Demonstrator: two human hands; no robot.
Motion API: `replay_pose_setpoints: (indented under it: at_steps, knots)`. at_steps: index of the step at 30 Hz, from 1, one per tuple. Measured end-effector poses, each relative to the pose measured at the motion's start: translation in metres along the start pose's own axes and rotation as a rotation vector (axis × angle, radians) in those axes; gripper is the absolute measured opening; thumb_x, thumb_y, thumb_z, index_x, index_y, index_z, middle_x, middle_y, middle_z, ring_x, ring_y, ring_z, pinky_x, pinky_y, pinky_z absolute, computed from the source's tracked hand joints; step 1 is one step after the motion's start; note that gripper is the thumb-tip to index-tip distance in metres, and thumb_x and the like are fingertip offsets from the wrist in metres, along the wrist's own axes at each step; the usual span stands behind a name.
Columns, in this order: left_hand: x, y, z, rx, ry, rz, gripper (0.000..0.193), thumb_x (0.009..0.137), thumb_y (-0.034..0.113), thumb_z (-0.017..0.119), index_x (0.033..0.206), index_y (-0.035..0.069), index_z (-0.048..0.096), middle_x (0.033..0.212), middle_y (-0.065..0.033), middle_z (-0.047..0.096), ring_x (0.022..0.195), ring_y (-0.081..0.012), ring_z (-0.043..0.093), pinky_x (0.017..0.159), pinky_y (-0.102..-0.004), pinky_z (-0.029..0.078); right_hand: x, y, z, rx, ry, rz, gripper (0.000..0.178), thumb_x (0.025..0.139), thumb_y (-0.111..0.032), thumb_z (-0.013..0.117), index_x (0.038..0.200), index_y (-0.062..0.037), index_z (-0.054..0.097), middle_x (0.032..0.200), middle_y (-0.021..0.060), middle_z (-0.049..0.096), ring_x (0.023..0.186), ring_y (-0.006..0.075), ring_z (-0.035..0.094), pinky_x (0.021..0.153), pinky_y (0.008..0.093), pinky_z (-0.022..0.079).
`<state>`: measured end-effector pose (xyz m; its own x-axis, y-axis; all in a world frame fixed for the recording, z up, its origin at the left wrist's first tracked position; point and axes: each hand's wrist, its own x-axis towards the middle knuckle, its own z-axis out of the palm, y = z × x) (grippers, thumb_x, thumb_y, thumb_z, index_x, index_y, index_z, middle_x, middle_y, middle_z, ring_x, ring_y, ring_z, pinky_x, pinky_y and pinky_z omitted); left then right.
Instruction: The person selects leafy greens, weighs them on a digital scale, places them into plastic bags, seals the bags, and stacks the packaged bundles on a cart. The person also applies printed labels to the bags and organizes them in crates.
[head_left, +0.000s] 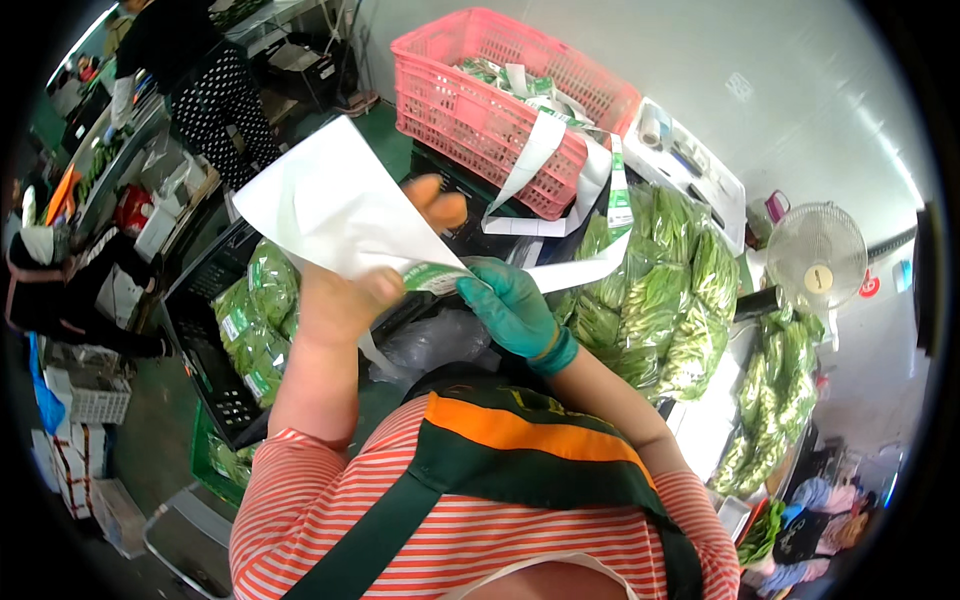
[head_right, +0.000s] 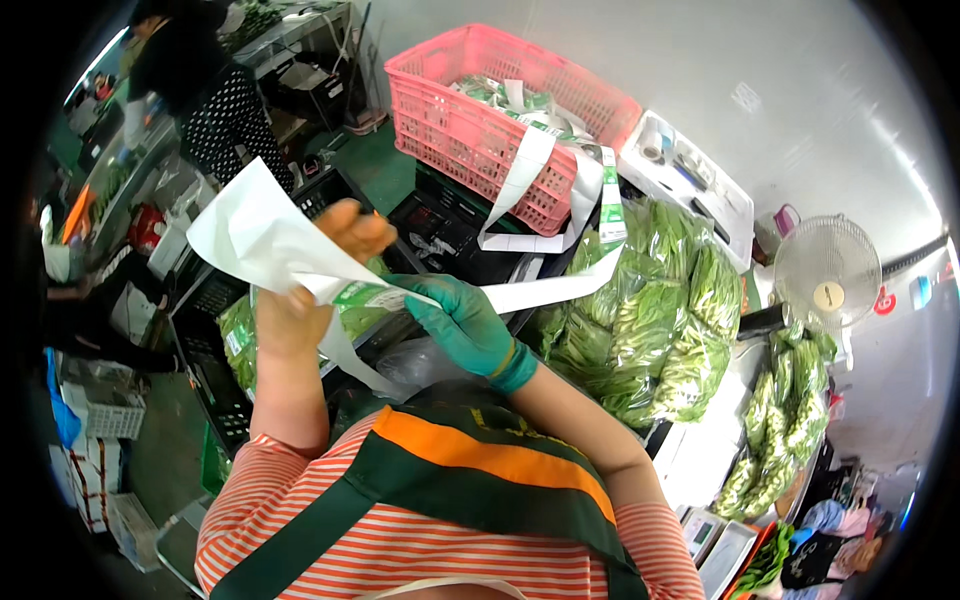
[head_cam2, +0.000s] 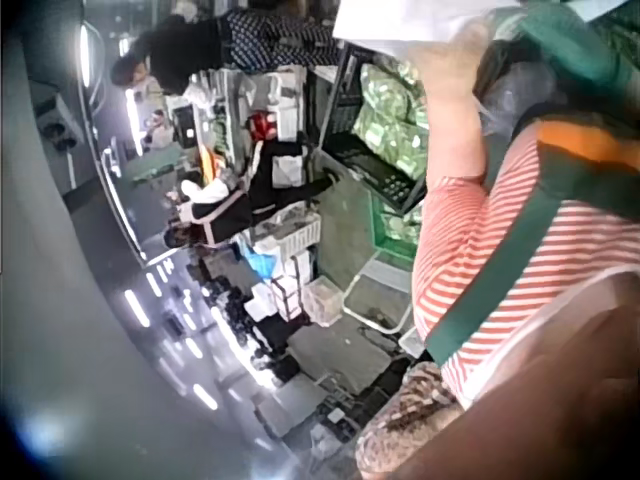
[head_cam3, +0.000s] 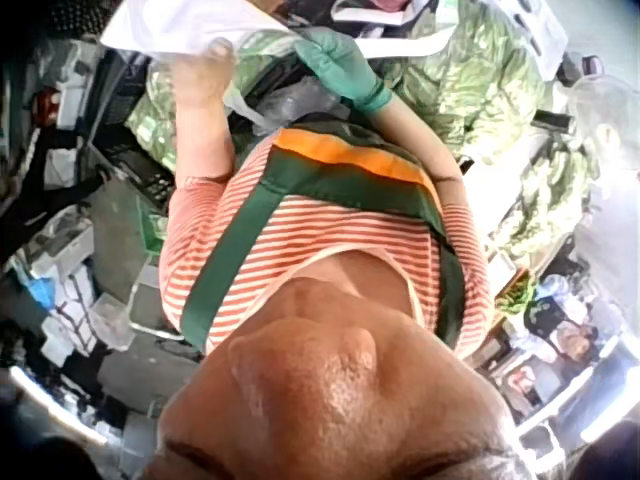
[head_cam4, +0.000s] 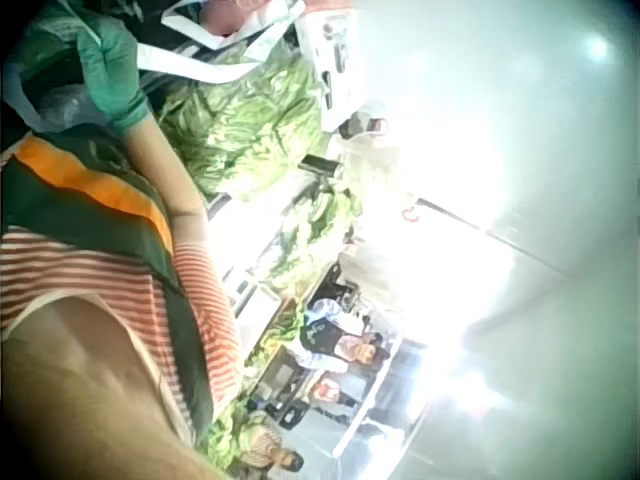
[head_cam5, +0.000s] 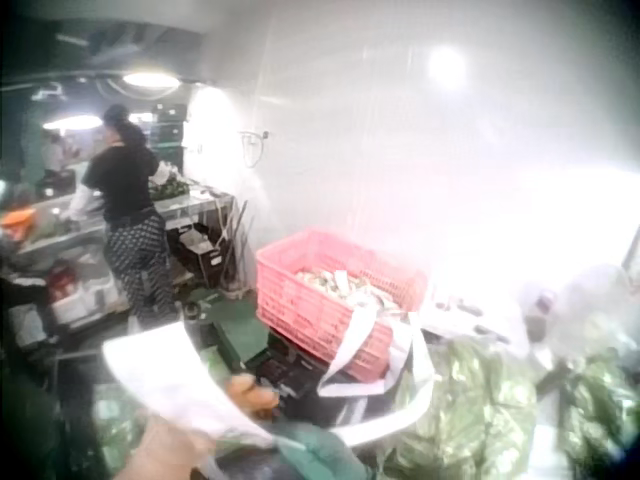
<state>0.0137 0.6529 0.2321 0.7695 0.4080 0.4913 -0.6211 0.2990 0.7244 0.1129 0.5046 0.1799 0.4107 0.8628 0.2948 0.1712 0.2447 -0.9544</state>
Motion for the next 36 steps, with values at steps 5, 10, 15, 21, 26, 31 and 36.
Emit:
replay_pose_setpoints:
  at_steps: [5, 10, 15, 21, 26, 31, 36]
  knots:
    - [-0.037, -0.055, -0.068, 1.155, 0.307, 0.148, 0.040, 0.089, 0.024, 0.053, 0.117, -0.003, 0.048, 0.093, -0.0109, 0.062, 0.087, -0.0199, 0.059, 0.084, -0.0331, 0.045, -0.006, 0.048, -0.013, -0.445, 0.011, -0.062, 0.033, 0.087, -0.024, 0.053, 0.110, -0.0009, 0.055, 0.098, 0.0167, 0.059, 0.089, 0.0299, 0.058, 0.082, 0.0347, 0.045]
    - [-0.004, 0.032, -0.233, 2.357, 0.514, -0.030, 0.038, 0.089, 0.024, 0.052, 0.119, 0.000, 0.051, 0.104, -0.0106, 0.063, 0.098, -0.0182, 0.058, 0.084, -0.0274, 0.045, -0.068, 0.036, -0.061, -0.599, 0.330, -0.210, 0.039, 0.081, -0.022, 0.060, 0.116, -0.0058, 0.055, 0.106, 0.0155, 0.059, 0.096, 0.0324, 0.055, 0.086, 0.0393, 0.044]
    - [0.006, -0.041, -0.125, 1.420, 0.210, 0.142, 0.037, 0.088, 0.022, 0.053, 0.117, -0.001, 0.052, 0.101, -0.0108, 0.063, 0.095, -0.0170, 0.059, 0.082, -0.0271, 0.045, -0.233, 0.052, -0.186, -1.083, 1.366, 0.000, 0.043, 0.082, -0.010, 0.056, 0.123, 0.0000, 0.047, 0.121, 0.0155, 0.052, 0.108, 0.0249, 0.053, 0.092, 0.0346, 0.040]
    - [-0.037, -0.149, 0.026, 0.866, -0.593, -0.636, 0.035, 0.088, 0.019, 0.053, 0.116, -0.002, 0.053, 0.097, -0.0111, 0.063, 0.092, -0.0157, 0.059, 0.079, -0.0267, 0.046, -0.390, 0.065, -0.307, -0.468, 1.901, 0.703, 0.066, 0.080, -0.042, 0.064, 0.119, 0.0087, 0.048, 0.113, 0.0181, 0.057, 0.099, 0.0240, 0.055, 0.087, 0.0325, 0.043]
    - [-0.070, -0.170, 0.065, 0.848, -0.851, -1.025, 0.033, 0.087, 0.016, 0.054, 0.114, -0.003, 0.054, 0.094, -0.0114, 0.064, 0.089, -0.0146, 0.060, 0.077, -0.0263, 0.047, -0.403, 0.090, -0.345, -0.239, 1.513, 0.730, 0.066, 0.068, -0.050, 0.072, 0.101, 0.0056, 0.062, 0.091, 0.0118, 0.063, 0.083, 0.0185, 0.057, 0.075, 0.0292, 0.045]
    - [-0.082, -0.191, 0.089, 0.856, -0.960, -1.275, 0.031, 0.086, 0.014, 0.054, 0.112, -0.004, 0.056, 0.090, -0.0116, 0.064, 0.086, -0.0134, 0.060, 0.074, -0.0260, 0.047, -0.410, 0.083, -0.332, -0.406, 1.549, 0.536, 0.039, 0.068, -0.027, 0.077, 0.091, 0.0018, 0.063, 0.080, 0.0067, 0.063, 0.069, 0.0139, 0.057, 0.063, 0.0255, 0.046]
    - [-0.093, -0.250, 0.136, 0.928, -1.267, -1.069, 0.037, 0.085, 0.033, 0.055, 0.077, -0.002, 0.064, 0.050, -0.0099, 0.052, 0.047, -0.0110, 0.048, 0.047, -0.0330, 0.038, -0.405, 0.014, -0.259, -0.185, 1.580, 0.247, 0.017, 0.072, -0.009, 0.072, 0.082, -0.0006, 0.062, 0.078, 0.0040, 0.063, 0.068, 0.0093, 0.056, 0.061, 0.0233, 0.045]
